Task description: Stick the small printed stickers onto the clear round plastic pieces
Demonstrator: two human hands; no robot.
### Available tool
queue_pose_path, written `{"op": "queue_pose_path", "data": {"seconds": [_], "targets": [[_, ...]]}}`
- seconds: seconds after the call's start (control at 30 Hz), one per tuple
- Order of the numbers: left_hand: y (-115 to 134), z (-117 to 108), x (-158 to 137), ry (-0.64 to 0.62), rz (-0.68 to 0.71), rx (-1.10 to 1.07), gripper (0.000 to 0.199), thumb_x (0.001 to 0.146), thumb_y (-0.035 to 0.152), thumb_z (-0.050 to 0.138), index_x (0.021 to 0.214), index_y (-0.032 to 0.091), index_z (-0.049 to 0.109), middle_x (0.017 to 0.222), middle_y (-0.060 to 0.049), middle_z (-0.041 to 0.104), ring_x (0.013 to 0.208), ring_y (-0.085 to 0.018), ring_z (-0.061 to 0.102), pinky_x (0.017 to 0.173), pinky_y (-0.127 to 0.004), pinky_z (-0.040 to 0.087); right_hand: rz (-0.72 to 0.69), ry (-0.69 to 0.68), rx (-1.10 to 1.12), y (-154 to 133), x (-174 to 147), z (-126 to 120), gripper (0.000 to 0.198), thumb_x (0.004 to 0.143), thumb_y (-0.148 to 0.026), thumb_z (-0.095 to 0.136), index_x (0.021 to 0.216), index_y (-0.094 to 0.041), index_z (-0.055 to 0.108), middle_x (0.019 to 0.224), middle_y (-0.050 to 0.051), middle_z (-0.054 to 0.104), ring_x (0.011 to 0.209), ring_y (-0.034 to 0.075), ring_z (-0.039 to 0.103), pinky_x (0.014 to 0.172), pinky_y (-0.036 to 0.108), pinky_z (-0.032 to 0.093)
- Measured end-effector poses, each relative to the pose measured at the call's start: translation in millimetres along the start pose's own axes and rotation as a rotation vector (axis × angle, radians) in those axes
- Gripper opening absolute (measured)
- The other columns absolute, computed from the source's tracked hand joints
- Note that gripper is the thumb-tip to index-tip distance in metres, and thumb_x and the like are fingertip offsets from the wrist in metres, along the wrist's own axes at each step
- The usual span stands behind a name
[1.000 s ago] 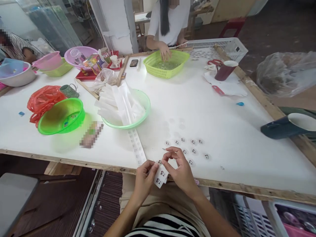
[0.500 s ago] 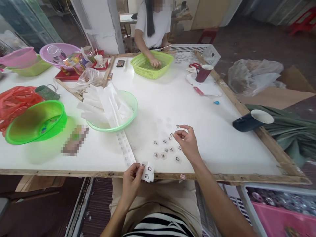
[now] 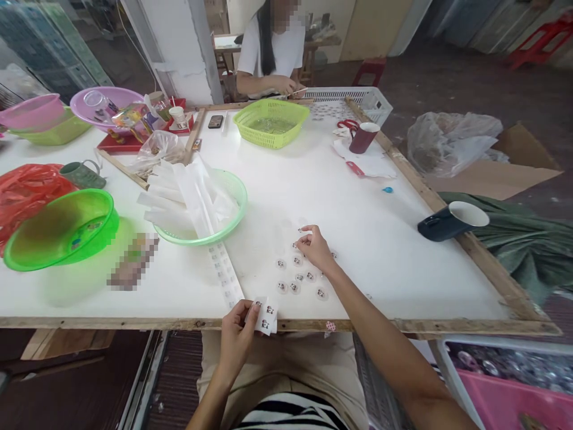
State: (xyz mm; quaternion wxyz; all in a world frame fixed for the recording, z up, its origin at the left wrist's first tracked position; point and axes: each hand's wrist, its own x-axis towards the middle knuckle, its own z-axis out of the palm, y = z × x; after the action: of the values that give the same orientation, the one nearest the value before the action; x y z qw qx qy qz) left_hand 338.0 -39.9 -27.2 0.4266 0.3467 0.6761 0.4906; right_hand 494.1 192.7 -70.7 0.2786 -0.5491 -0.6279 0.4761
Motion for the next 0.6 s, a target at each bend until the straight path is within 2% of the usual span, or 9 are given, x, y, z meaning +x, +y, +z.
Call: {"op": "queue_pose_path", "data": {"seconds": [0.1,0.23,0.33,0.43,0.6], "targets": [[-1,0,0,-0.003,-0.01,-0.006,0.036,0.087,0.051,0.06,0.078,0.016,0.063,0.06,0.002,0.052,0.053,-0.01,0.046,0.048,-0.019,0.041,-0.02,0.003,-0.109,-2,-1,4,0.039,0.073,-0.023,0.054,0.11,-0.024,0.041,0.076,-0.003,0.062,0.067,0.016,0.057,0.067,0.03,0.043],[-1,0,1,-0.008,-0.019,-0.02,0.036,0.086,0.052,0.06,0.078,0.016,0.062,0.061,0.002,0.052,0.054,-0.01,0.046,0.048,-0.019,0.042,-0.087,0.025,-0.25,-8,-2,10,0.038,0.073,-0.016,0.053,0.11,-0.024,0.044,0.071,-0.005,0.057,0.069,0.017,0.054,0.086,0.038,0.038],[-1,0,1,-0.003,-0.017,-0.027,0.036,0.086,0.051,0.061,0.078,0.016,0.062,0.061,0.002,0.051,0.054,-0.01,0.045,0.047,-0.018,0.04,-0.118,0.071,-0.312,-9,-3,12,0.043,0.072,-0.017,0.059,0.112,-0.021,0.046,0.084,0.0,0.058,0.079,0.02,0.055,0.094,0.044,0.033],[-1,0,1,-0.01,-0.017,-0.032,0.036,0.086,0.051,0.061,0.078,0.016,0.062,0.061,0.002,0.051,0.054,-0.01,0.044,0.048,-0.018,0.039,-0.124,0.102,-0.315,-7,-4,8,0.044,0.071,-0.023,0.063,0.112,-0.021,0.048,0.096,0.005,0.056,0.084,0.021,0.054,0.094,0.044,0.033],[-2,-1,1,-0.016,-0.002,-0.018,0.035,0.087,0.049,0.06,0.077,0.016,0.062,0.061,0.002,0.049,0.055,-0.009,0.043,0.049,-0.018,0.038,-0.115,0.19,-0.242,-2,3,-12,0.024,0.082,-0.032,0.053,0.103,-0.021,0.055,0.103,0.006,0.057,0.078,0.016,0.052,0.09,0.039,0.039]]}}
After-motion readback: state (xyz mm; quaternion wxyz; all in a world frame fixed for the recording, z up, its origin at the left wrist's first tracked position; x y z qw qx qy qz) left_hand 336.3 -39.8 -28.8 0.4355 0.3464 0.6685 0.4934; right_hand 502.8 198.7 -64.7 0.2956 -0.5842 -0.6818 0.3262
